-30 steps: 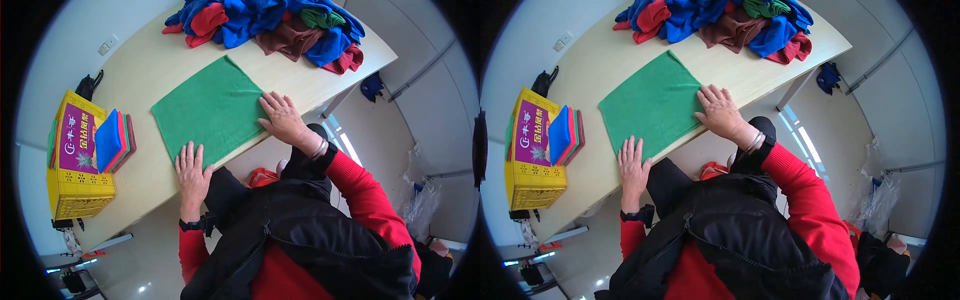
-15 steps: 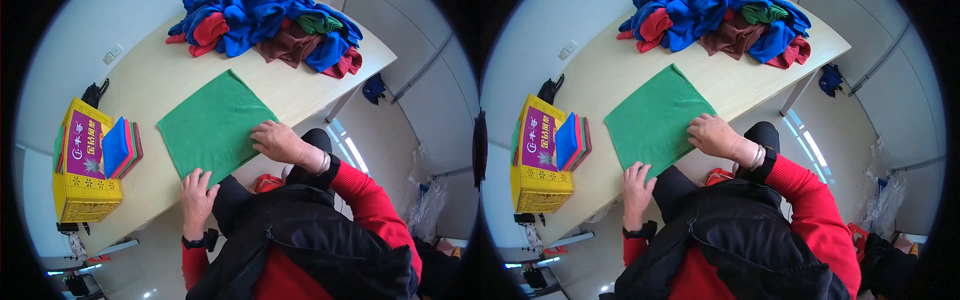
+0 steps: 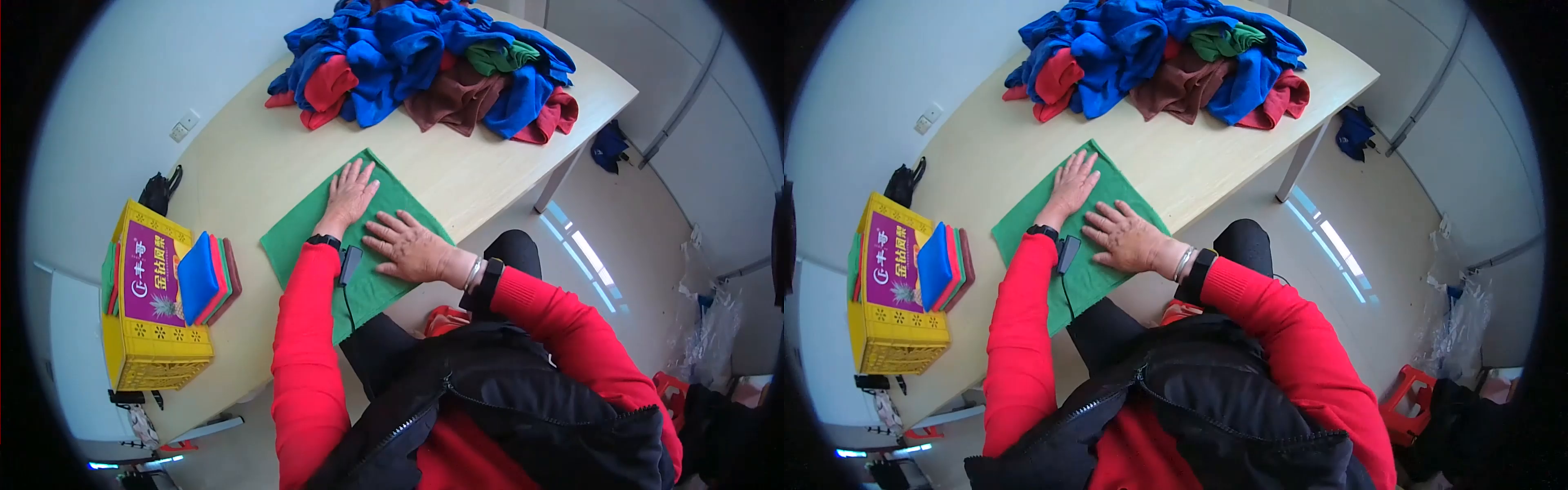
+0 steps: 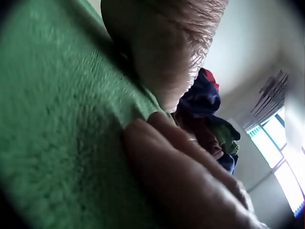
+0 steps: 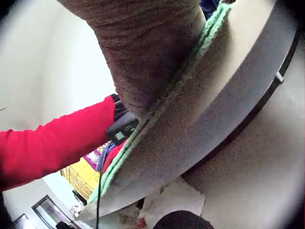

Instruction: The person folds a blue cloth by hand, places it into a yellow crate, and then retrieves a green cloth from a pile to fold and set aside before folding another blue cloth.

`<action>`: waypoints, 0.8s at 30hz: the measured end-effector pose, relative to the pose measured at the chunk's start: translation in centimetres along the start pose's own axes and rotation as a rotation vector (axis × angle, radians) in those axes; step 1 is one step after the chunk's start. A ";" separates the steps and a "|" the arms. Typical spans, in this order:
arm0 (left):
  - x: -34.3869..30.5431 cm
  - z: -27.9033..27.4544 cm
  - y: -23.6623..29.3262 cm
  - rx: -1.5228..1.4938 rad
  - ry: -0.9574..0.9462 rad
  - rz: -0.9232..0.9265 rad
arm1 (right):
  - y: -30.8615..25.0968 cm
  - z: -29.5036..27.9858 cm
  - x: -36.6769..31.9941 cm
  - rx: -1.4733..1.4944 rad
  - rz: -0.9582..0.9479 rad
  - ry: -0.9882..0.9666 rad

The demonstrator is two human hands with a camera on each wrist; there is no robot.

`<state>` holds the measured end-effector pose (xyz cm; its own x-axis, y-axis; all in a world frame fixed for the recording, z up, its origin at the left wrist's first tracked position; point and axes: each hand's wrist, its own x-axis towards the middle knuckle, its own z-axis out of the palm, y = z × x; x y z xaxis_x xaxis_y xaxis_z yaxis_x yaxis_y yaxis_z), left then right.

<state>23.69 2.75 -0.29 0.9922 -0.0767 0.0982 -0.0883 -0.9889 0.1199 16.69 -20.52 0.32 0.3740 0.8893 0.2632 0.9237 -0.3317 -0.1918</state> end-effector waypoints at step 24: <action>-17.6 -2.5 -1.6 0.112 -0.020 -0.229 | 1.0 0.2 -0.5 -0.031 0.151 0.090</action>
<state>6.12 5.97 0.28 0.9869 0.1493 0.0616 0.1479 -0.9887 0.0263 17.46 -21.21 -0.24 0.5129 0.7973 0.3180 0.8583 -0.4698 -0.2065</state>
